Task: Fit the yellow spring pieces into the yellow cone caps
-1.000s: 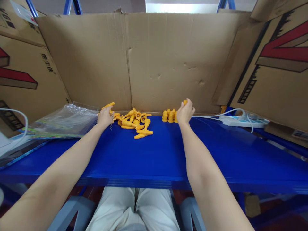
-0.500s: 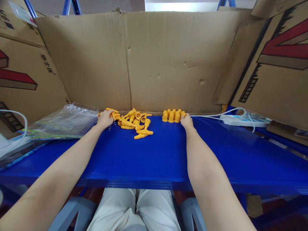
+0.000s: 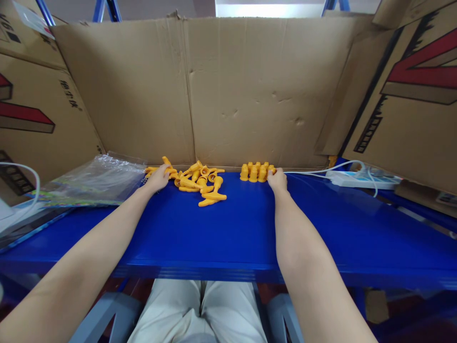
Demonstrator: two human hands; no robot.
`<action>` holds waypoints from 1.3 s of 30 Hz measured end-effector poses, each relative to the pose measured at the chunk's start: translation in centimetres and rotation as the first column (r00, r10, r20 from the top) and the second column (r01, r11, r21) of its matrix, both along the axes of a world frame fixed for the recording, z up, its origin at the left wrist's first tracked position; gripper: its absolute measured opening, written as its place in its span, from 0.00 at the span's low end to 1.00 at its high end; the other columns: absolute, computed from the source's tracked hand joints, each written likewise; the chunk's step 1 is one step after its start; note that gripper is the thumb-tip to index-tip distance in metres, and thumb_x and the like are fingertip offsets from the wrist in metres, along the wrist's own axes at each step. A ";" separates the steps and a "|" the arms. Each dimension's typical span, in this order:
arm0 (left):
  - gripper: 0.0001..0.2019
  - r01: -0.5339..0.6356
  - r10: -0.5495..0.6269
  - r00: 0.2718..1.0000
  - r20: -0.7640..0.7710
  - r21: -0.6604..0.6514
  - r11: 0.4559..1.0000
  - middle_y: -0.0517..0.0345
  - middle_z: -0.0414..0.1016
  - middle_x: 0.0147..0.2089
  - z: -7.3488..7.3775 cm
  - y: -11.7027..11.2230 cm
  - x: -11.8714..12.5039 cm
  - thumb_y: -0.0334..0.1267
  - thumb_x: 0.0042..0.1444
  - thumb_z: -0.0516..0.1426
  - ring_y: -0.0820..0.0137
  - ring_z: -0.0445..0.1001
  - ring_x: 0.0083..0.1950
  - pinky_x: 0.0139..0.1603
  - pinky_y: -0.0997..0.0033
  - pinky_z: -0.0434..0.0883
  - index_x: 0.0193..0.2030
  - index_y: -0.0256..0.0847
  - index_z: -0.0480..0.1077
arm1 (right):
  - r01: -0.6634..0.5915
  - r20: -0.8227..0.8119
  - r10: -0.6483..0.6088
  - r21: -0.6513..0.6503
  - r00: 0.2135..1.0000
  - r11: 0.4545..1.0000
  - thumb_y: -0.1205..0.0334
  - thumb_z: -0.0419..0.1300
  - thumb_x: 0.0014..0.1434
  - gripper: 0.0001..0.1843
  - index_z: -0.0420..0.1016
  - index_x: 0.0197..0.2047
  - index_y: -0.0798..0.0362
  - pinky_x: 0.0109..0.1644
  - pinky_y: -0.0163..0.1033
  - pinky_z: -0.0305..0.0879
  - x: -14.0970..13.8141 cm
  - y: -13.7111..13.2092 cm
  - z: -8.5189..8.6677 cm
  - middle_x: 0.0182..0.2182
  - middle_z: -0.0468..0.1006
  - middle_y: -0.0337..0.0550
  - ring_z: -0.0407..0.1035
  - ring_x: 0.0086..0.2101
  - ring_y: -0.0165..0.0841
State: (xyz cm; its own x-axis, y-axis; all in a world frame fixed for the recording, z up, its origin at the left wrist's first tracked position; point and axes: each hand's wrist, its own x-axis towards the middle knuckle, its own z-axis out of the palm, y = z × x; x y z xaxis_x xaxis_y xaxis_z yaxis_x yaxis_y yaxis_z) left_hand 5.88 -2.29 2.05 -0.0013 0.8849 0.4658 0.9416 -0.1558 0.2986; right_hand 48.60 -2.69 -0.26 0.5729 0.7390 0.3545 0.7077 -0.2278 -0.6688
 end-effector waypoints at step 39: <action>0.30 -0.069 0.063 0.993 -0.098 -0.063 0.996 0.43 0.45 0.73 -0.7 -0.5 0.1 0.44 0.63 0.45 0.54 0.41 0.73 0.66 0.40 0.50 0.71 0.43 0.46 | 0.154 -0.044 -0.152 0.055 0.987 0.986 0.48 0.54 0.58 0.19 0.70 0.44 0.54 0.51 0.51 0.58 -0.7 -0.8 0.7 0.40 0.77 0.55 0.70 0.44 0.46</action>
State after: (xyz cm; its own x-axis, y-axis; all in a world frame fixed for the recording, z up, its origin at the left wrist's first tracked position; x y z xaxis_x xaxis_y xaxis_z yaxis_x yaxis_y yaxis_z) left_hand 6.00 -2.82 1.31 -0.0188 0.9132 0.4072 0.9738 -0.0756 0.2145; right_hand 47.92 -3.53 0.45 0.6921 0.6202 0.3691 0.6400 -0.2911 -0.7111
